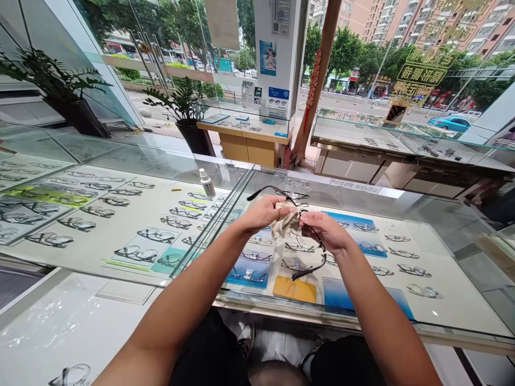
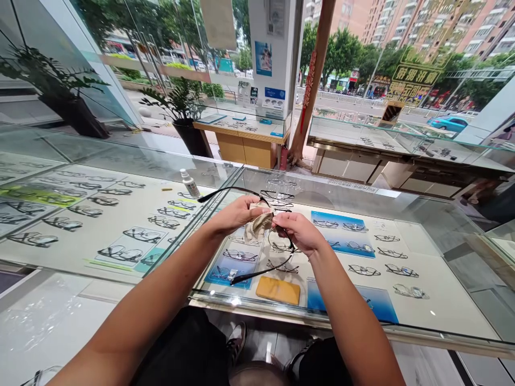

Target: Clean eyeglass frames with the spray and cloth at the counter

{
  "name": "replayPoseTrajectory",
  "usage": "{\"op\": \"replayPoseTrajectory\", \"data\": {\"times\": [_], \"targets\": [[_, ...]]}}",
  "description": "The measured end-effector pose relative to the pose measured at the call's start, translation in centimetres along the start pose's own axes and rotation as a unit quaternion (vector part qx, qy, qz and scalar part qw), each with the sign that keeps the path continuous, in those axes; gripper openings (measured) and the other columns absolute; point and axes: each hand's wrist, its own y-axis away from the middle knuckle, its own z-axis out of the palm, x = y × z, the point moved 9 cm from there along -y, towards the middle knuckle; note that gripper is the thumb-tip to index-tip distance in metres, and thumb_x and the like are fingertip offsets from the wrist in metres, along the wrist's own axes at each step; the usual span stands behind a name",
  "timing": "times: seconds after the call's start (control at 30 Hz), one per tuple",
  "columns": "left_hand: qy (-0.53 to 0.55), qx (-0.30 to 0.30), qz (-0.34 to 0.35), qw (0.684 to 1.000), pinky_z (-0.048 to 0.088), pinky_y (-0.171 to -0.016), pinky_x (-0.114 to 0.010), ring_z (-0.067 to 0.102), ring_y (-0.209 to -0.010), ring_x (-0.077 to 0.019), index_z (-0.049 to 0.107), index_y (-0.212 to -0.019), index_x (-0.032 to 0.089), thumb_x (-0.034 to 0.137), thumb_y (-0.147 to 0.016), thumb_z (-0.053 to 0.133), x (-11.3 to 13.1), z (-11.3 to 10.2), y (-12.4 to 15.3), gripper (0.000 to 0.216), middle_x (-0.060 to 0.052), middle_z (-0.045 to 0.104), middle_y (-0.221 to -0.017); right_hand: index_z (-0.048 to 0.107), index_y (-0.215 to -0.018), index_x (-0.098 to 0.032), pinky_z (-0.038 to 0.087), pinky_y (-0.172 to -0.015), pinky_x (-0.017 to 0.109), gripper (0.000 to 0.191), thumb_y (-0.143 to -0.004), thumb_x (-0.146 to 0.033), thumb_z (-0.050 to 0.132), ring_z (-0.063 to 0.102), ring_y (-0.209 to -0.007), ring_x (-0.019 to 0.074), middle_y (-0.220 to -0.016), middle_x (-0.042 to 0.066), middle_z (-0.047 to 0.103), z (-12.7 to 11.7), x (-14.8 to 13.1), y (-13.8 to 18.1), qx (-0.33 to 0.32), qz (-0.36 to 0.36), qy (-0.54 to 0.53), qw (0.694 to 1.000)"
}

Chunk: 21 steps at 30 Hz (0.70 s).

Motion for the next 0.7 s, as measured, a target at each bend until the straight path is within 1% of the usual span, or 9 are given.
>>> {"op": "replayPoseTrajectory", "data": {"times": [0.1,0.2,0.27,0.37,0.43,0.5,0.57,0.7], "targets": [[0.010,0.047,0.001,0.999,0.035,-0.052,-0.024,0.051,-0.056,-0.0133,0.067,-0.072,0.016,0.053,-0.074,0.088,-0.1,-1.0,-0.1,0.043,-0.002,0.062,-0.065,0.074,-0.071,-0.017,0.028,-0.059,0.029,0.042,-0.070,-0.054,0.094,0.035,-0.055,0.0098,-0.062,-0.002,0.055,0.0,0.1,0.0,0.003,0.002,-0.004,1.000],[0.040,0.061,0.000,0.997,0.036,-0.053,-0.024,0.052,-0.057,-0.0134,0.068,-0.075,0.016,0.053,-0.073,0.088,-0.2,-1.3,-0.2,0.043,-0.002,0.064,-0.067,0.075,-0.071,-0.017,0.027,-0.058,0.029,0.042,-0.069,-0.055,0.094,0.037,-0.057,0.0111,-0.062,-0.001,0.054,0.0,0.1,0.0,0.007,-0.003,-0.004,1.000],[0.059,0.035,-0.014,0.998,0.039,-0.056,-0.024,0.055,-0.060,-0.0142,0.070,-0.079,0.016,0.050,-0.071,0.090,-0.4,-0.8,-0.2,0.040,-0.003,0.067,-0.071,0.074,-0.071,-0.017,0.026,-0.058,0.029,0.042,-0.069,-0.055,0.094,0.038,-0.058,0.0116,-0.063,-0.001,0.055,-0.1,0.0,0.0,0.011,-0.008,-0.002,1.000],[0.075,-0.037,-0.045,0.995,0.044,-0.060,-0.026,0.059,-0.064,-0.0167,0.074,-0.080,0.018,0.042,-0.068,0.091,-0.7,1.0,0.0,0.032,-0.003,0.071,-0.075,0.074,-0.072,-0.017,0.025,-0.058,0.029,0.043,-0.070,-0.055,0.093,0.037,-0.057,0.0109,-0.063,-0.001,0.055,-0.1,0.1,-0.1,0.014,-0.007,0.004,1.000],[0.078,-0.049,-0.054,0.994,0.045,-0.060,-0.027,0.059,-0.063,-0.0172,0.074,-0.077,0.019,0.038,-0.067,0.090,-0.7,1.5,0.1,0.028,-0.003,0.070,-0.073,0.074,-0.072,-0.017,0.025,-0.058,0.029,0.044,-0.070,-0.056,0.093,0.034,-0.055,0.0099,-0.062,-0.002,0.053,0.0,0.1,-0.1,0.007,-0.002,0.005,1.000],[0.080,-0.034,-0.051,0.995,0.042,-0.058,-0.027,0.056,-0.061,-0.0161,0.072,-0.074,0.018,0.037,-0.068,0.088,-0.8,1.7,0.1,0.026,-0.002,0.067,-0.070,0.074,-0.072,-0.017,0.025,-0.058,0.029,0.044,-0.069,-0.056,0.094,0.031,-0.055,0.0092,-0.061,-0.002,0.052,0.0,0.1,0.0,0.003,0.000,0.003,1.000],[0.084,-0.017,-0.044,0.995,0.039,-0.057,-0.025,0.052,-0.059,-0.0143,0.068,-0.072,0.018,0.037,-0.069,0.088,-1.0,1.6,-0.1,0.028,-0.001,0.064,-0.067,0.074,-0.072,-0.017,0.027,-0.059,0.029,0.043,-0.070,-0.056,0.094,0.032,-0.056,0.0098,-0.061,-0.003,0.052,0.1,-0.1,0.1,0.001,-0.001,0.005,1.000],[0.086,0.019,-0.019,0.996,0.035,-0.057,-0.024,0.049,-0.060,-0.0120,0.064,-0.072,0.017,0.042,-0.069,0.089,-0.9,0.7,-0.3,0.036,0.001,0.060,-0.067,0.073,-0.071,-0.017,0.026,-0.058,0.029,0.042,-0.072,-0.055,0.093,0.034,-0.057,0.0109,-0.059,-0.003,0.049,0.3,-0.5,0.2,-0.006,-0.008,0.006,1.000]]}}
